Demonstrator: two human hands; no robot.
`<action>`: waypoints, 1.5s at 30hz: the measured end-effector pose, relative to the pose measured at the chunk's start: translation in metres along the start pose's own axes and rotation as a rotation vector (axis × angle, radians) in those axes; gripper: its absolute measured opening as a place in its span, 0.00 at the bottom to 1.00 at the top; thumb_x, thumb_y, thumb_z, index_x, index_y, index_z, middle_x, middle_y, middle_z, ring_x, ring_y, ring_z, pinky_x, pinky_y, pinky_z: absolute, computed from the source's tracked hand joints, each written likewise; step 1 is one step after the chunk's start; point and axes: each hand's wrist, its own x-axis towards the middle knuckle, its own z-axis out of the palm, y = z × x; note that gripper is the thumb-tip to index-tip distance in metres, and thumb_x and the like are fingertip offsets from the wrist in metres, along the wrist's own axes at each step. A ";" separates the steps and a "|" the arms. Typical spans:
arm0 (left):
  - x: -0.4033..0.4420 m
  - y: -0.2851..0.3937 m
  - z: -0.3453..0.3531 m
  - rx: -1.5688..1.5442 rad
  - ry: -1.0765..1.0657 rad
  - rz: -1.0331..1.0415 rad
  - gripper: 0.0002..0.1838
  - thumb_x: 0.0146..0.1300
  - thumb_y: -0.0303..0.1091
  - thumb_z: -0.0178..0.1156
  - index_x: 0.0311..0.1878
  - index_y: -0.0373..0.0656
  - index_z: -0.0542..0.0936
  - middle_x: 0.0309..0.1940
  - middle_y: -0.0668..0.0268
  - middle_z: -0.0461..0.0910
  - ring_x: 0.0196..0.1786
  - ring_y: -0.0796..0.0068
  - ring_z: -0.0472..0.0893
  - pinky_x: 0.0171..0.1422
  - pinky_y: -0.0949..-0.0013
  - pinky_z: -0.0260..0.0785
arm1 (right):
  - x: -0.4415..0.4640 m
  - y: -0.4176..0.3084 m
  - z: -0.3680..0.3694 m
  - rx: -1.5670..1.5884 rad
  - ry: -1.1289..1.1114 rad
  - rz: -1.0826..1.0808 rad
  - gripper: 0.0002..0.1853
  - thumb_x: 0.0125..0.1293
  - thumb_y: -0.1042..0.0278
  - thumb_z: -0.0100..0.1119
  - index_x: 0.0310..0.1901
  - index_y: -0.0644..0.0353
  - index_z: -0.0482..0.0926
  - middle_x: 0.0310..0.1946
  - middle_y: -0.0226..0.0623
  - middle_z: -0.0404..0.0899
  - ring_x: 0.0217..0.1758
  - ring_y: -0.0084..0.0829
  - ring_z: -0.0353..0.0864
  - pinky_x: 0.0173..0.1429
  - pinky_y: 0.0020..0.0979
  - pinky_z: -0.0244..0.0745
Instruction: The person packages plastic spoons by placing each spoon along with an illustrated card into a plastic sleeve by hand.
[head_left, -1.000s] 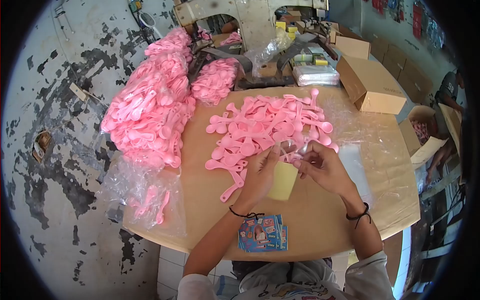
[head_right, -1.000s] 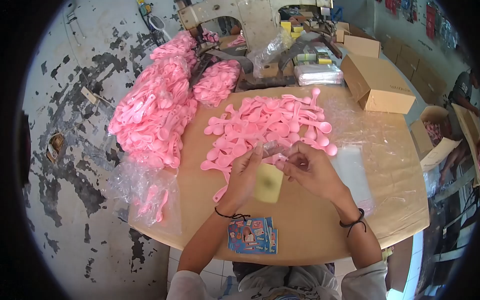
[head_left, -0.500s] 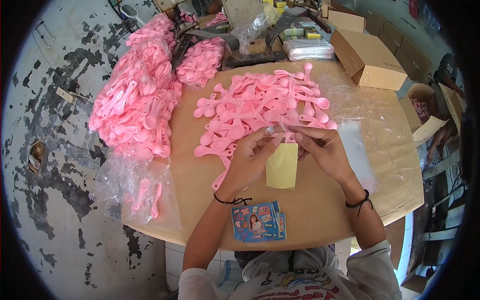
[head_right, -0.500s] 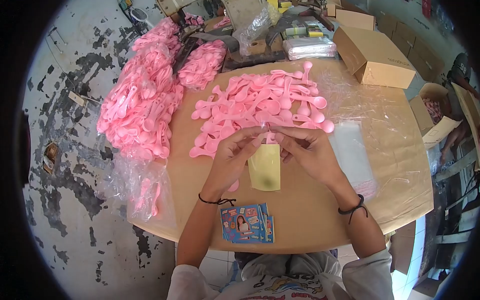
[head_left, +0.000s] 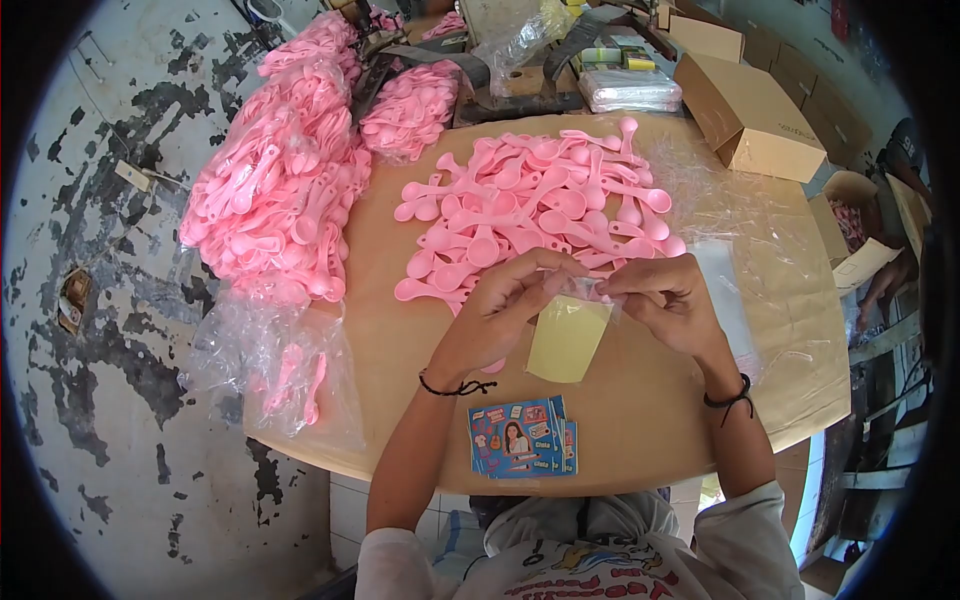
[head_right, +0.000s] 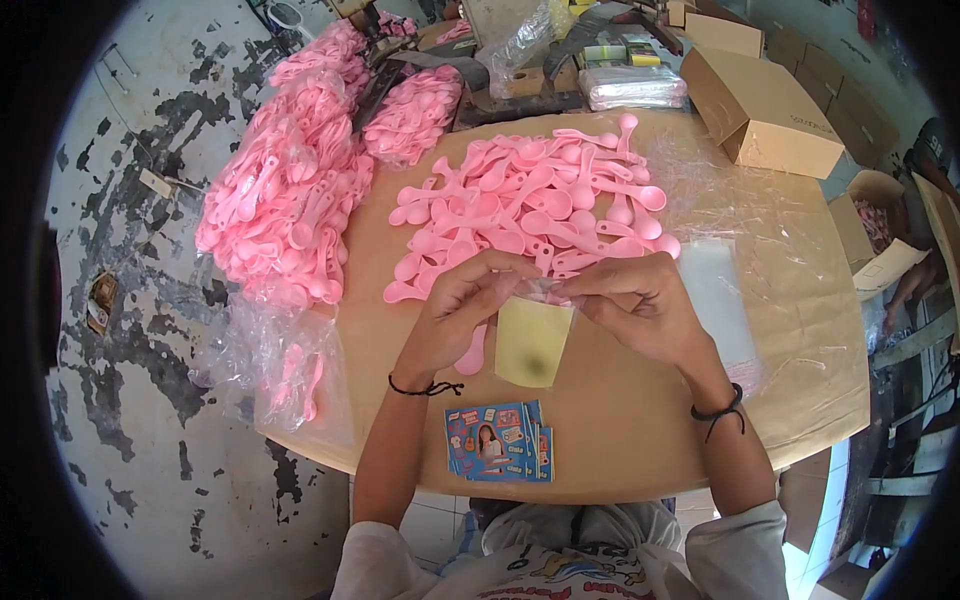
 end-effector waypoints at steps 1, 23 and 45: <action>0.000 0.000 0.000 -0.015 -0.008 0.011 0.12 0.72 0.28 0.50 0.54 0.38 0.76 0.47 0.66 0.80 0.47 0.81 0.79 0.43 0.77 0.71 | 0.000 -0.003 -0.001 0.000 0.001 -0.001 0.16 0.54 0.88 0.58 0.43 0.63 0.86 0.36 0.41 0.86 0.37 0.24 0.84 0.41 0.23 0.77; -0.003 -0.001 -0.014 0.281 -0.168 0.141 0.14 0.60 0.14 0.48 0.45 0.35 0.80 0.34 0.65 0.81 0.35 0.84 0.77 0.41 0.77 0.71 | 0.003 -0.018 -0.010 -0.091 -0.124 -0.050 0.14 0.48 0.89 0.55 0.32 0.64 0.86 0.29 0.39 0.86 0.33 0.30 0.85 0.39 0.28 0.79; -0.003 0.007 0.010 0.020 0.017 0.036 0.15 0.67 0.23 0.57 0.55 0.35 0.70 0.53 0.52 0.79 0.41 0.69 0.85 0.40 0.71 0.82 | -0.139 -0.119 -0.084 -0.124 0.234 0.602 0.15 0.61 0.76 0.64 0.49 0.67 0.75 0.38 0.30 0.79 0.40 0.18 0.77 0.43 0.19 0.71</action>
